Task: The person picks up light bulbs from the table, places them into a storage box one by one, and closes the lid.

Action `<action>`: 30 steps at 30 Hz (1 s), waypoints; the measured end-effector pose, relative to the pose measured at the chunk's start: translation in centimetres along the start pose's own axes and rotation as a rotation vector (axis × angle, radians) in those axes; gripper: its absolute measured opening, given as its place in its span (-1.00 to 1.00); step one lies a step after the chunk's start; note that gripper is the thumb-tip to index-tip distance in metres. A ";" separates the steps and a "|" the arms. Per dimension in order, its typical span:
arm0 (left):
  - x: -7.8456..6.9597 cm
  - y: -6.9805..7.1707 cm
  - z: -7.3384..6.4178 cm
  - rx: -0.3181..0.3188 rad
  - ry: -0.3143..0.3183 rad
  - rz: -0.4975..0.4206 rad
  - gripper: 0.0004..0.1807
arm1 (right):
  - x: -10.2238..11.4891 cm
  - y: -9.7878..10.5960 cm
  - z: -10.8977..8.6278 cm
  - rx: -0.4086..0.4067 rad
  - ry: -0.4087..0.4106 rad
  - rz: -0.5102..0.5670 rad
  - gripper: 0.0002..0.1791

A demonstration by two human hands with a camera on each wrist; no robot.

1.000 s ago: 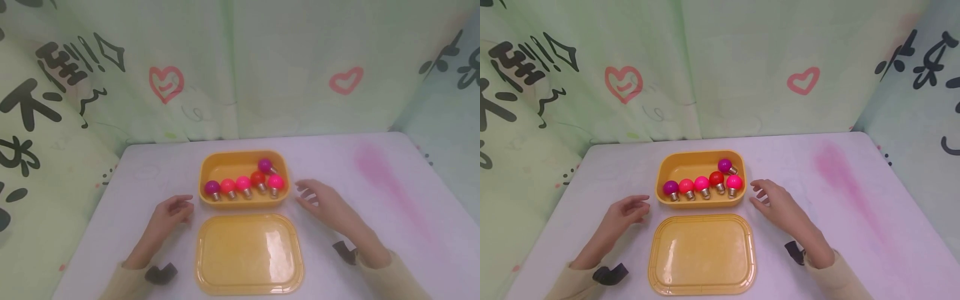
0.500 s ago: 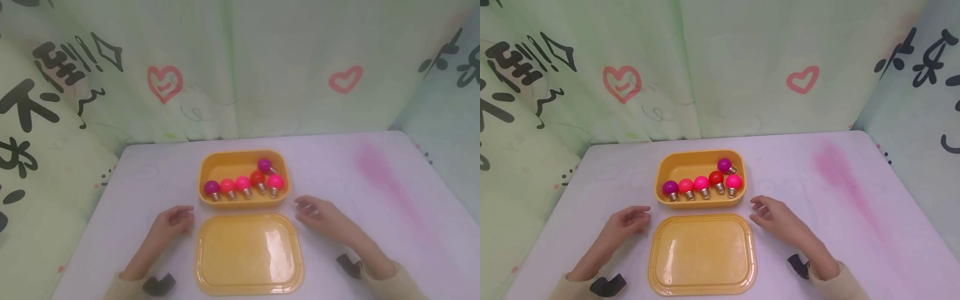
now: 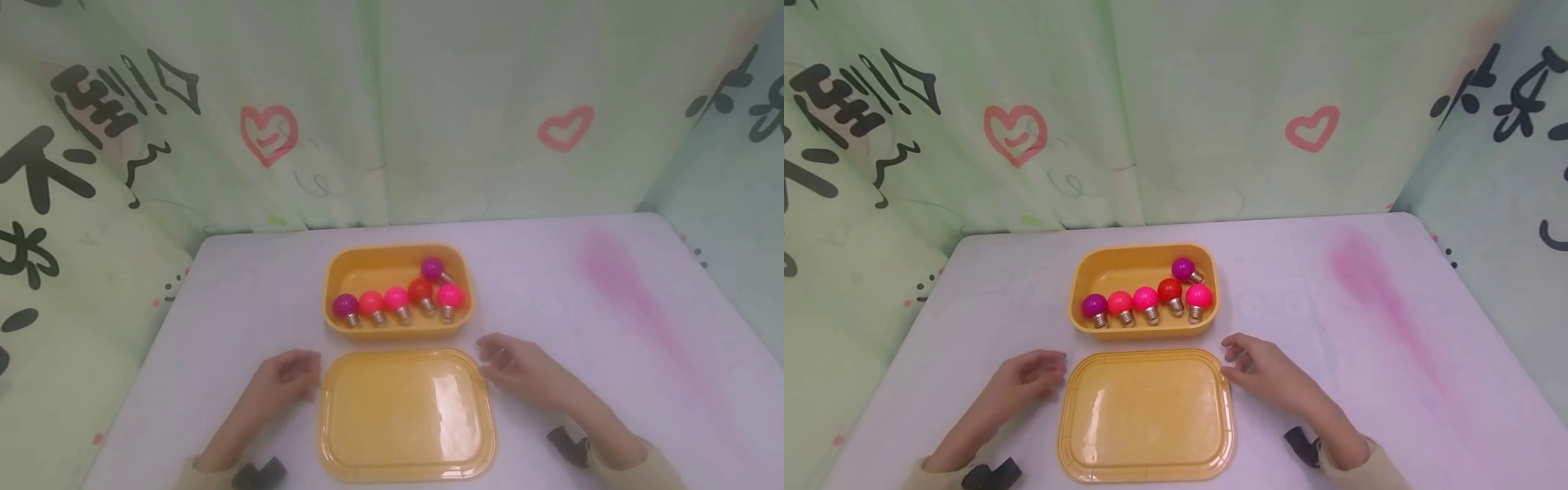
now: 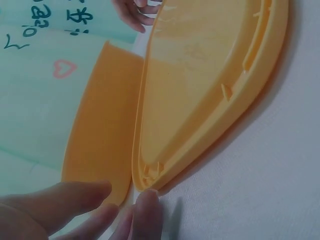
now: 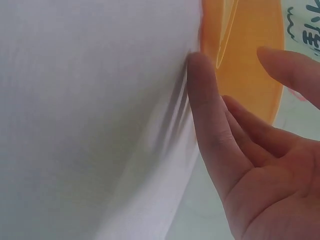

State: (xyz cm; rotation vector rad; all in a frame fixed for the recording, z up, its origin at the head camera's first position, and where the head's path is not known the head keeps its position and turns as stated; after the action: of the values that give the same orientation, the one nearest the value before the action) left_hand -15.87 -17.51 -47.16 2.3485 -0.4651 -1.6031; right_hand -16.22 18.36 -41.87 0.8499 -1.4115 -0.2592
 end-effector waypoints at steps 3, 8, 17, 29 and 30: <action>0.1 -0.3 -0.1 0.031 -0.012 0.001 -0.56 | 0.1 -0.3 -0.1 0.016 0.012 0.017 -0.55; 0.1 -0.8 -0.4 0.070 -0.028 0.008 -0.53 | 0.1 -0.8 -0.3 0.042 0.013 0.045 -0.51; -1.1 -1.0 -1.1 0.051 -0.145 0.118 -0.56 | 0.3 -1.3 -0.5 0.040 -0.003 0.073 -0.45; -1.8 -0.9 -1.4 -0.037 -0.152 0.147 -0.55 | 0.0 -1.6 -0.4 0.033 -0.014 0.025 -0.43; -1.9 -1.0 -1.4 -0.042 -0.155 0.147 -0.55 | 0.0 -1.5 -0.4 0.033 -0.014 0.025 -0.43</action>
State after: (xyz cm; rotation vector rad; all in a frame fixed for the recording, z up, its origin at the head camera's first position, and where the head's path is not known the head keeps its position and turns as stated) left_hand -15.05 -15.84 -45.44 2.1161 -0.6152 -1.7142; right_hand -15.36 17.45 -42.86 0.8581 -1.4420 -0.2238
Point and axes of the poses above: each hand's wrist, its own z-axis towards the middle knuckle, its own y-axis out of the back of the hand, x = y × z, the point moved 10 cm from there along z, towards the middle knuckle, and after that the axes turned 6 degrees about -x, right-handed, at the moved point
